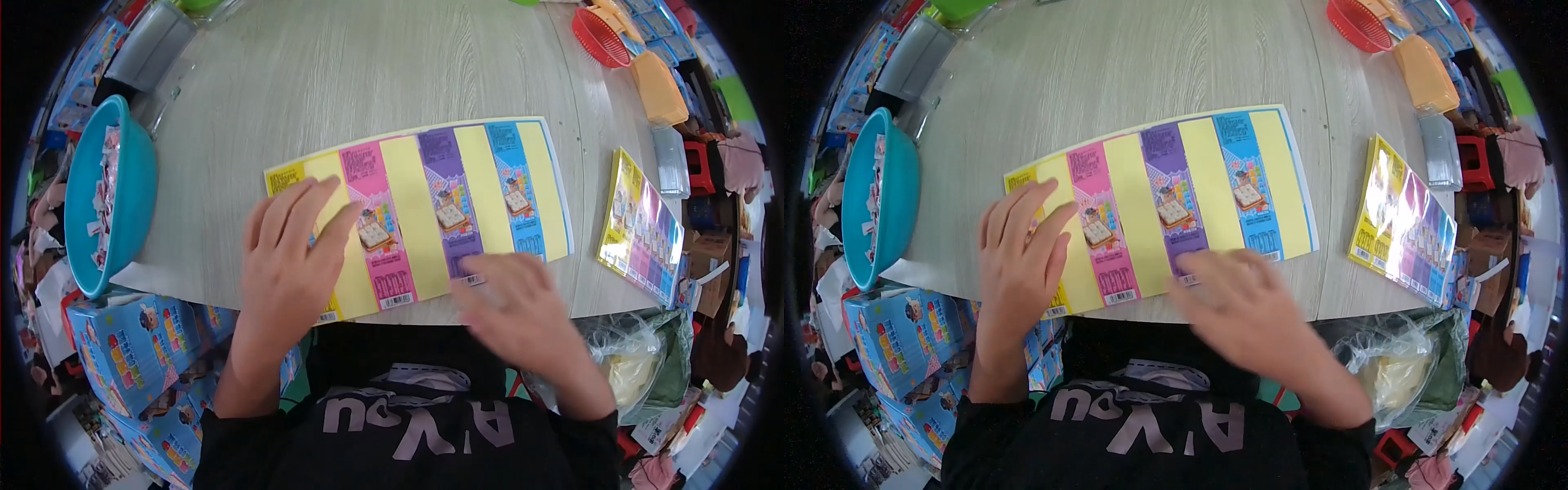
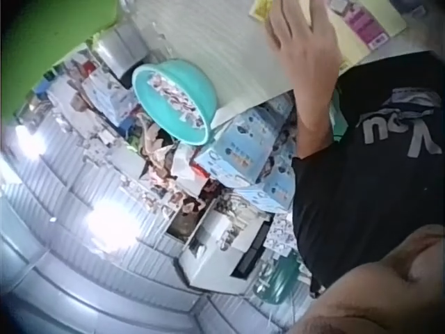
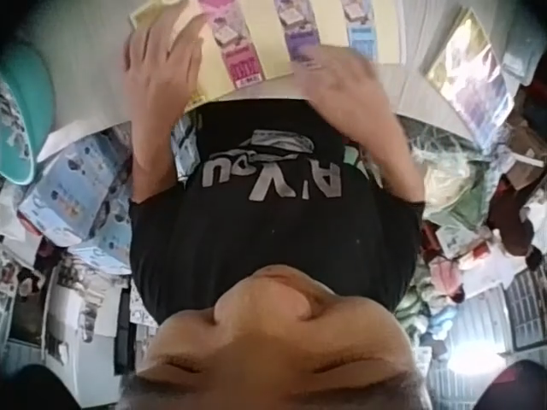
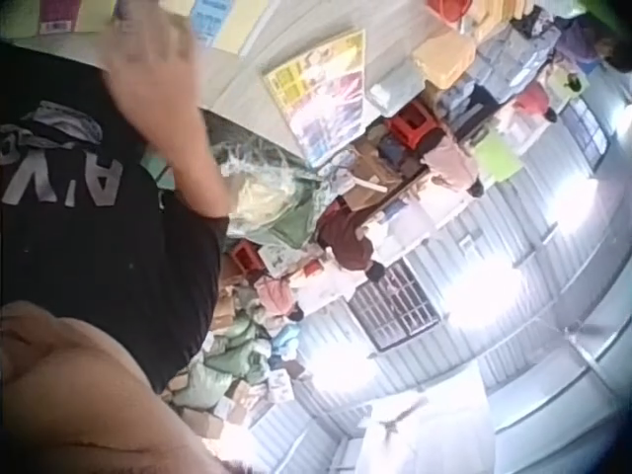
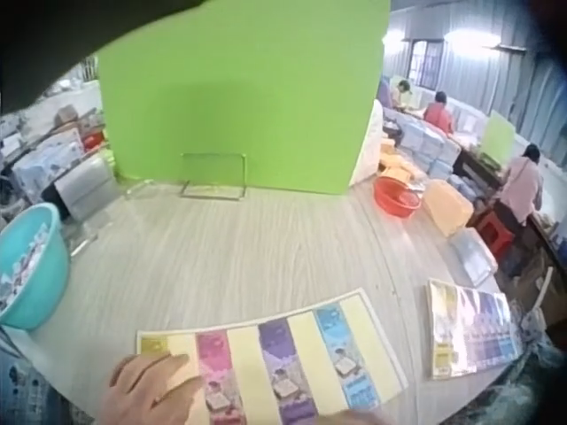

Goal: Attaching plastic hanging strips to illustrated product cards for packaging.

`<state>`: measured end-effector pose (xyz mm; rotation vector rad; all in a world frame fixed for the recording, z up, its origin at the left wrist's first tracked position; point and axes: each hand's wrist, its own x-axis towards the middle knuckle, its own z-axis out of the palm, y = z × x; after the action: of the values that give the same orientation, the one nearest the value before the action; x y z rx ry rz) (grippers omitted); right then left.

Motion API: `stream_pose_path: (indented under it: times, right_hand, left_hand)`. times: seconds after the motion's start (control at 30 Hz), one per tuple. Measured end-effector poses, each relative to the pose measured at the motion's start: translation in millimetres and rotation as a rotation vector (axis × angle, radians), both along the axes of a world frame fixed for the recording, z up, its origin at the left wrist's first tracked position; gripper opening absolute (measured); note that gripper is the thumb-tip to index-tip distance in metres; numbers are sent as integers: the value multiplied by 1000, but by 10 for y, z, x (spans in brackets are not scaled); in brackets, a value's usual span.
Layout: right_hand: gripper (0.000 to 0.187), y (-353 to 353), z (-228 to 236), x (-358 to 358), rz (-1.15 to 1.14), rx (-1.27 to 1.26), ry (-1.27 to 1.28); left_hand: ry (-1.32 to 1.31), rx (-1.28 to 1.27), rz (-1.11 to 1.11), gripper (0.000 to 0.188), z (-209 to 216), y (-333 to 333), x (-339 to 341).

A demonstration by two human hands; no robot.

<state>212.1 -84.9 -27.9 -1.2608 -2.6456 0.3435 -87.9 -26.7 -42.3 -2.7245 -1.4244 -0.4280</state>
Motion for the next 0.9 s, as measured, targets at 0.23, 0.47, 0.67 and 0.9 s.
stream_pose_path:
  times: [0.23,0.47,0.67,0.9]
  right_hand:
    - [52,-76,-285,-684,27,17,15]
    - [64,-117,-333,-790,-34,-8,-98]
    - [72,-161,-254,-560,-61,-89,-248]
    - [102,-337,-277,12,-291,-119,-307]
  left_hand:
    - [-261,-317,-98,37,-10,-664,51]
    - [-196,-262,-15,44,-263,-730,-24]
    - [-163,-268,-54,45,-268,-709,-75]
    - [-155,-289,-14,44,-248,-728,-42]
